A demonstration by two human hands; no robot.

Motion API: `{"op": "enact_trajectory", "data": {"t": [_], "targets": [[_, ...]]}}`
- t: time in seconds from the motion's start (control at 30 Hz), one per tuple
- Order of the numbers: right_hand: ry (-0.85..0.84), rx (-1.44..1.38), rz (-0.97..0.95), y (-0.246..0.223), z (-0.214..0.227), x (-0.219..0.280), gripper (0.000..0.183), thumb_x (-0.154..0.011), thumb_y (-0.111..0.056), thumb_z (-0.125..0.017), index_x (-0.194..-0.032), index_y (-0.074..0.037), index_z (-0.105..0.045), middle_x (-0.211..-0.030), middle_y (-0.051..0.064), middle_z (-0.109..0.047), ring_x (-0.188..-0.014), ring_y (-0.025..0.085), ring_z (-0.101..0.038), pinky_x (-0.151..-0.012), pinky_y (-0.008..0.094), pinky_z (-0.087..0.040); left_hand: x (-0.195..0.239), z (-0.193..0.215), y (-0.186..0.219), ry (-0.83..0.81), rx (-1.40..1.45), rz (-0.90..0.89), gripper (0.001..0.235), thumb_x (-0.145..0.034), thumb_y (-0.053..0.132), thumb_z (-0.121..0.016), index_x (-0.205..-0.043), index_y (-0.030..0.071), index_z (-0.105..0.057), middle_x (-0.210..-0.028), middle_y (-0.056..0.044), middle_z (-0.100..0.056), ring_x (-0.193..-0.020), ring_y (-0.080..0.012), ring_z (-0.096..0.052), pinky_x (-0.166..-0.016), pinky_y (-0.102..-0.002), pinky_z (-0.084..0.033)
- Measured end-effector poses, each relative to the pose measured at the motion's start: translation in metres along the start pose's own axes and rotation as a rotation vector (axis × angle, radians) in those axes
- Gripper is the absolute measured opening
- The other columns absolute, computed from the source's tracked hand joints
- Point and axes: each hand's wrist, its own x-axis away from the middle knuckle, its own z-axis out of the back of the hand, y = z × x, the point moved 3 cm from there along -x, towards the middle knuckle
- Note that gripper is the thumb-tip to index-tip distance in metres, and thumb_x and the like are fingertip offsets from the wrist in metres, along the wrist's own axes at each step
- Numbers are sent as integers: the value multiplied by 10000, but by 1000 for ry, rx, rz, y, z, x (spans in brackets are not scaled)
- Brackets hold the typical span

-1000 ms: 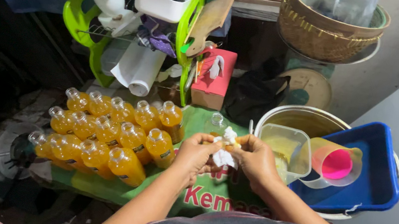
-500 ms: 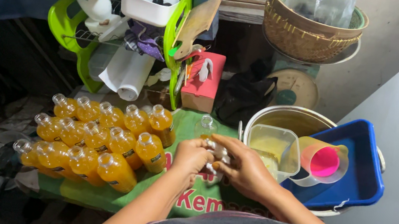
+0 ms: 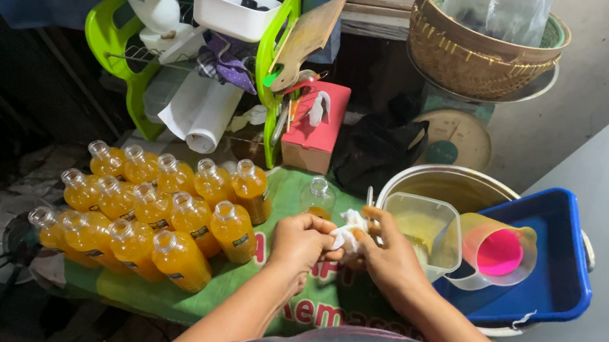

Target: The person washes clear plastic bottles in a pink colander, then uses a pink funnel and a yellow measuring jug to pour an orange liquid into the bottles. The filled bottles are placed on a green table alongside other filled bottles.

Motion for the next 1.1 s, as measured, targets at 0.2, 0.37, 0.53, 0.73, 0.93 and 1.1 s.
{"op": "enact_trajectory", "data": {"t": [0.2,0.37,0.53,0.73,0.93,1.1], "targets": [[-107,95,88,0,-1,4,281,-913,-118,-693,-1171,-13,-729,-948,63,-777,-806,100,-699,-722,261,-573,-4,0,7,-151,-132,124,290,-779,-155,-540,-951,-24,-734,-875,-132,-758,-681,-186,-730,-629,-285,-621],[161,229,31,-1,14,6,165,-837,-59,-749,-984,-5,-800,-782,39,-766,-684,113,-652,-617,277,-518,-24,13,22,37,-328,-7,185,-842,-57,-581,-911,-7,-746,-783,-126,-756,-588,-151,-672,-504,-267,-534],[190,162,-15,8,27,6,173,-857,-81,-731,-996,-15,-808,-764,44,-733,-639,129,-596,-584,282,-463,-48,38,12,73,-586,116,233,-828,-9,-676,-1045,58,-732,-733,-123,-655,-546,-212,-519,-449,-352,-382],[-88,-432,-183,5,4,12,247,-924,-135,-606,-1104,13,-689,-960,93,-742,-855,187,-701,-752,327,-565,-50,10,-61,-623,-731,-72,862,-543,-57,-883,-1324,162,-591,-1050,-61,-736,-911,-181,-716,-735,-301,-591],[-9,-459,-111,-29,17,8,267,-908,-121,-619,-1168,-72,-661,-1072,66,-716,-931,166,-672,-807,323,-562,-66,29,-92,-366,-343,341,475,-817,-101,-476,-1230,-74,-710,-1017,-239,-762,-778,-319,-753,-714,-452,-620],[133,193,9,-21,10,15,347,-939,-202,-681,-1261,-78,-710,-977,139,-758,-794,208,-645,-716,325,-527,-59,14,-48,-373,213,451,398,-776,-144,-466,-1107,-31,-655,-977,-155,-740,-888,-301,-726,-800,-441,-601]]}}
